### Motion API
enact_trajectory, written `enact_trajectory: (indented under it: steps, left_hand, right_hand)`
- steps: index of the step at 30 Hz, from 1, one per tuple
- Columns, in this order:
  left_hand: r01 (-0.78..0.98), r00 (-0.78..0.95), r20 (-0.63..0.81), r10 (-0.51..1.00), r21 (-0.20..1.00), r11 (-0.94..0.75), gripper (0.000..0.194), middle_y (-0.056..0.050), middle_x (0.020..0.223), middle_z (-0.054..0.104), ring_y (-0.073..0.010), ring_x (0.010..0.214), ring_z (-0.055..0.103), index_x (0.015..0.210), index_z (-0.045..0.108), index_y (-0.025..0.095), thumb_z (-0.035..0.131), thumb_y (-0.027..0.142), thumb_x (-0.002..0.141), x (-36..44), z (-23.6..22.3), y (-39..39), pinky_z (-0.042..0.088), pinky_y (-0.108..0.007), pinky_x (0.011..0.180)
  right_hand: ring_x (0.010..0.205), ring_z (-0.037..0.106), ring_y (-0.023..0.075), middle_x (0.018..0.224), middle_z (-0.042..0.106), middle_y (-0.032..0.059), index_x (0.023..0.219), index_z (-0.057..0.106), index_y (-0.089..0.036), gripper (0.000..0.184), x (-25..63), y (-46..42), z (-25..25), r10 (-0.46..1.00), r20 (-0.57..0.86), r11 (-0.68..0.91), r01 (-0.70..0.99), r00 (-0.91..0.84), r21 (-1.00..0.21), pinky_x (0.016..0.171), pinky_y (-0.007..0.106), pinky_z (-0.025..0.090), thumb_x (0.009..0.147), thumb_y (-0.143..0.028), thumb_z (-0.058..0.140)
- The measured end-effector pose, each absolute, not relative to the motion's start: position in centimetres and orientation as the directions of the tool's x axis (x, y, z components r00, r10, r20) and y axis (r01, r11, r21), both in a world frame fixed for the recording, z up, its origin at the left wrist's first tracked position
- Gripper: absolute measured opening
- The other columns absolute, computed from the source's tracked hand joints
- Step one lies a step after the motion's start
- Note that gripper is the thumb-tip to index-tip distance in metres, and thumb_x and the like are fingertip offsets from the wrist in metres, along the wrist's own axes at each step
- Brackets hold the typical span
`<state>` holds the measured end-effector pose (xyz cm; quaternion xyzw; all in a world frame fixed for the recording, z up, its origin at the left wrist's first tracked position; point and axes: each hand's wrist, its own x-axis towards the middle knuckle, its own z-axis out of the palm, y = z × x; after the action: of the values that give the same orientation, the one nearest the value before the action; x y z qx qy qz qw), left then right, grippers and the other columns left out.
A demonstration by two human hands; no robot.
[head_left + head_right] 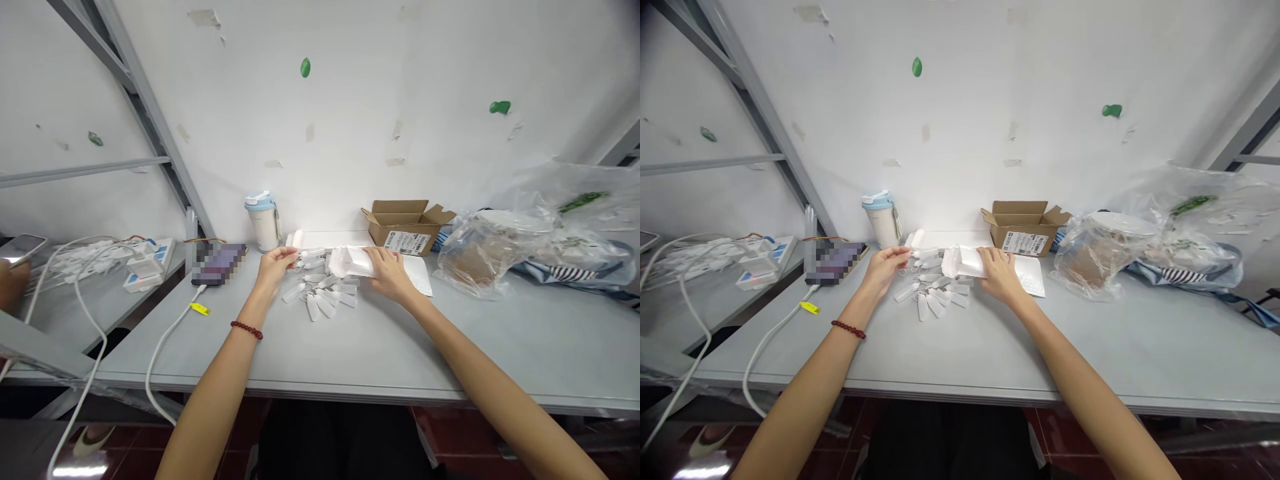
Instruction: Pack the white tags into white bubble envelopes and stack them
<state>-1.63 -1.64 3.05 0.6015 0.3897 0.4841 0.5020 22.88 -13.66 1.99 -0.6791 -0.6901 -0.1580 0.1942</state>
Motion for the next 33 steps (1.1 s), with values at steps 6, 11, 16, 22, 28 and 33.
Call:
enact_trajectory:
  steps: [6,11,16,22,28,33]
  left_hand:
    - [-0.163,0.321,0.226,0.920,0.970,-0.181,0.027,-0.001,0.066,0.063,-0.0097,0.059,0.052,0.070,0.066,0.012,0.078,0.028,0.051,-0.6,3.9,-3.5,0.043,-0.023,0.057]
    - [-0.110,0.394,0.226,0.891,0.974,-0.198,0.023,-0.003,0.070,0.065,-0.0118,0.064,0.055,0.069,0.067,0.013,0.077,0.028,0.054,0.4,3.9,-5.0,0.043,-0.024,0.059]
    - [-0.023,0.426,0.308,0.851,0.944,-0.330,0.023,-0.005,0.074,0.068,-0.0153,0.071,0.059,0.073,0.070,0.013,0.077,0.029,0.057,1.0,3.7,-5.7,0.046,-0.027,0.066]
    - [0.001,0.573,0.280,0.770,0.940,-0.342,0.025,-0.007,0.082,0.071,-0.0190,0.080,0.063,0.081,0.073,0.014,0.071,0.035,0.066,0.9,3.9,-6.3,0.047,-0.028,0.071]
    - [0.109,0.424,0.232,0.875,0.947,-0.304,0.045,0.000,0.067,0.061,-0.0126,0.064,0.056,0.098,0.065,0.012,0.076,0.032,0.059,0.7,3.9,-5.6,0.045,-0.025,0.060]
    - [0.118,0.508,0.072,0.858,0.981,-0.152,0.046,-0.005,0.086,0.063,-0.0127,0.068,0.056,0.097,0.062,0.013,0.076,0.032,0.057,0.4,3.8,-5.3,0.041,-0.022,0.051]
  right_hand:
    - [0.109,0.043,0.0289,0.121,0.051,0.0145,0.125,0.039,-0.016,0.056,22.5,-13.7,1.9,0.874,0.486,0.018,0.999,0.008,-0.050,0.090,0.043,0.027,0.070,-0.018,0.047]
    - [0.103,0.045,0.0284,0.114,0.053,0.0139,0.124,0.040,-0.016,0.055,21.8,-13.8,2.1,0.875,0.484,0.046,0.998,-0.018,-0.047,0.086,0.040,0.029,0.069,-0.019,0.048]
    - [0.105,0.044,0.0281,0.116,0.053,0.0139,0.124,0.041,-0.016,0.056,20.6,-14.1,2.2,0.863,0.498,0.129,0.990,-0.087,-0.049,0.085,0.038,0.029,0.068,-0.018,0.050]
    - [0.106,0.044,0.0272,0.116,0.053,0.0137,0.124,0.041,-0.015,0.056,20.0,-14.1,2.0,0.859,0.498,0.164,0.985,-0.118,-0.049,0.087,0.038,0.029,0.069,-0.015,0.051]
    - [0.106,0.044,0.0279,0.117,0.053,0.0135,0.123,0.041,-0.016,0.054,20.0,-14.2,2.1,0.837,0.529,0.184,0.982,-0.140,-0.030,0.087,0.039,0.029,0.070,-0.015,0.052]
    - [0.106,0.045,0.0273,0.115,0.055,0.0132,0.122,0.042,-0.016,0.050,20.0,-14.2,2.2,0.820,0.551,0.201,0.979,-0.152,-0.029,0.087,0.039,0.029,0.072,-0.016,0.050]
